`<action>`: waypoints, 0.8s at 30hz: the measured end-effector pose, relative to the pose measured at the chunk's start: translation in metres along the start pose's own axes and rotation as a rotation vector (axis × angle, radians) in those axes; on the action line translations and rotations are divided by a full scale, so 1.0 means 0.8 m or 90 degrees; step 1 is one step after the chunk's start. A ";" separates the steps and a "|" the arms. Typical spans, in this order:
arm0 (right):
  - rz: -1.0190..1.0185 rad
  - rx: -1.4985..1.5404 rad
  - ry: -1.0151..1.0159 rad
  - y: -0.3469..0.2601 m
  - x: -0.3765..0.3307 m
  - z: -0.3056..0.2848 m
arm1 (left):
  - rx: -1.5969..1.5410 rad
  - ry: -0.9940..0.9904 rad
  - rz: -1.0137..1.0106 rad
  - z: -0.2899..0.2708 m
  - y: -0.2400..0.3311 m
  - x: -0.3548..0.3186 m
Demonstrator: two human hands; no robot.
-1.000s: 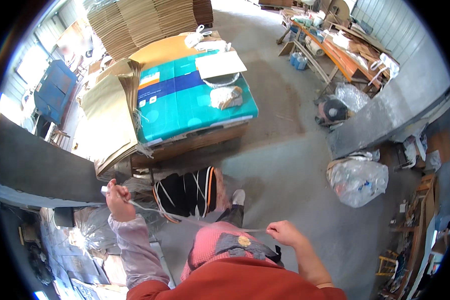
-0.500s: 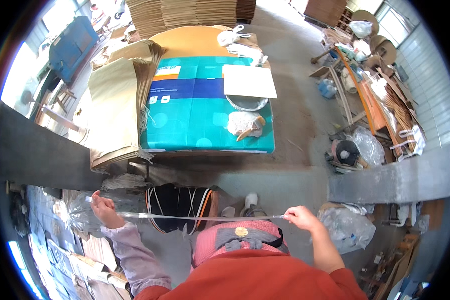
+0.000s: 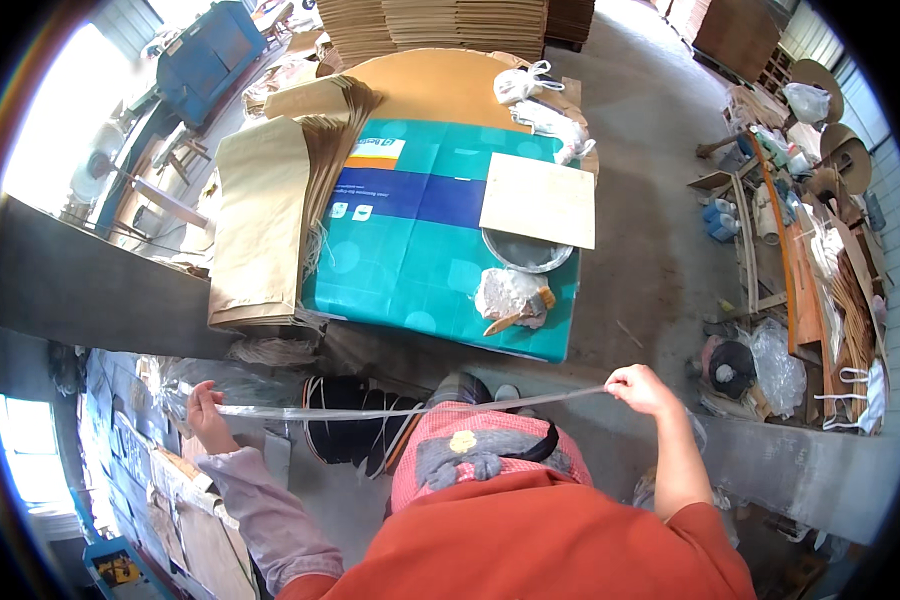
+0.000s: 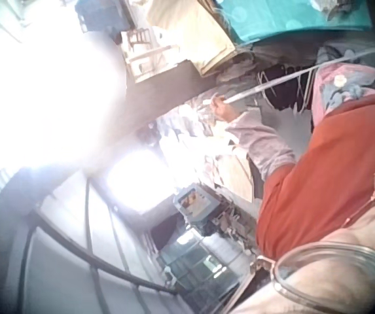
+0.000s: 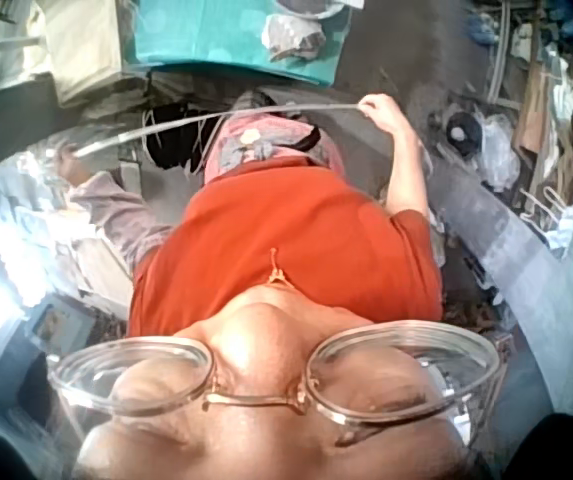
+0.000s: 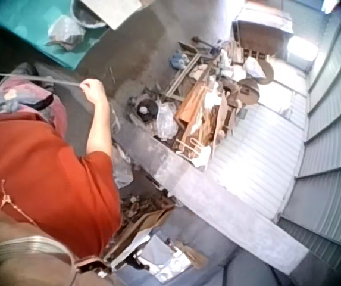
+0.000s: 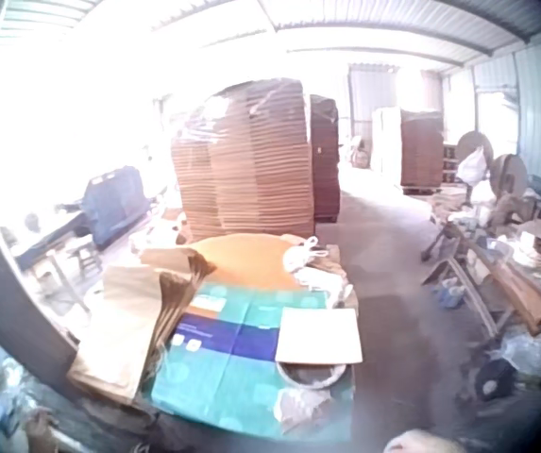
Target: The person walks to a table, picks up a stack of flat paper bags, and repeatedly fans them out to separate them. They then fold the bags and tie them with a string, stacking the finished bundles on the table.
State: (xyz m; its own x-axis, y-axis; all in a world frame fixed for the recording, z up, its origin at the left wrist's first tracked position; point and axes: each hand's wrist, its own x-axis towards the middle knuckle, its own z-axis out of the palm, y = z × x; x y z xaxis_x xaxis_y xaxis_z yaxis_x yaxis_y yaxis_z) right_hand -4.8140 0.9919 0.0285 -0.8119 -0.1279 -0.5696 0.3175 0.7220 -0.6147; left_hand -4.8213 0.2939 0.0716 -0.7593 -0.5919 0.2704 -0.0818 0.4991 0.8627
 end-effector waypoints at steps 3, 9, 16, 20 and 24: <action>-0.004 -0.028 0.024 0.000 0.025 -0.037 | 0.037 -0.061 0.005 0.019 0.011 0.017; -0.006 -0.267 0.178 -0.029 0.057 -0.069 | 0.339 -0.153 0.205 0.086 0.033 0.073; -0.017 -0.531 0.436 -0.146 0.157 -0.023 | 0.563 -0.046 0.459 0.183 -0.021 0.200; -0.009 -0.494 0.417 -0.232 0.225 0.054 | 0.556 0.005 0.455 0.225 -0.089 0.304; -0.013 -0.484 0.339 -0.287 0.301 0.153 | 0.580 -0.037 0.416 0.247 -0.140 0.394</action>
State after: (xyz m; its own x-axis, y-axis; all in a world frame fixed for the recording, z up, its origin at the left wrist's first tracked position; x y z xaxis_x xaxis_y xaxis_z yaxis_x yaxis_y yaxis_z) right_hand -5.0227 0.7119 -0.0343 -0.9914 0.0483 -0.1212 0.0477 0.9988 0.0086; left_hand -5.1791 0.1768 -0.0241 -0.8562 -0.0283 0.5159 -0.0804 0.9936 -0.0789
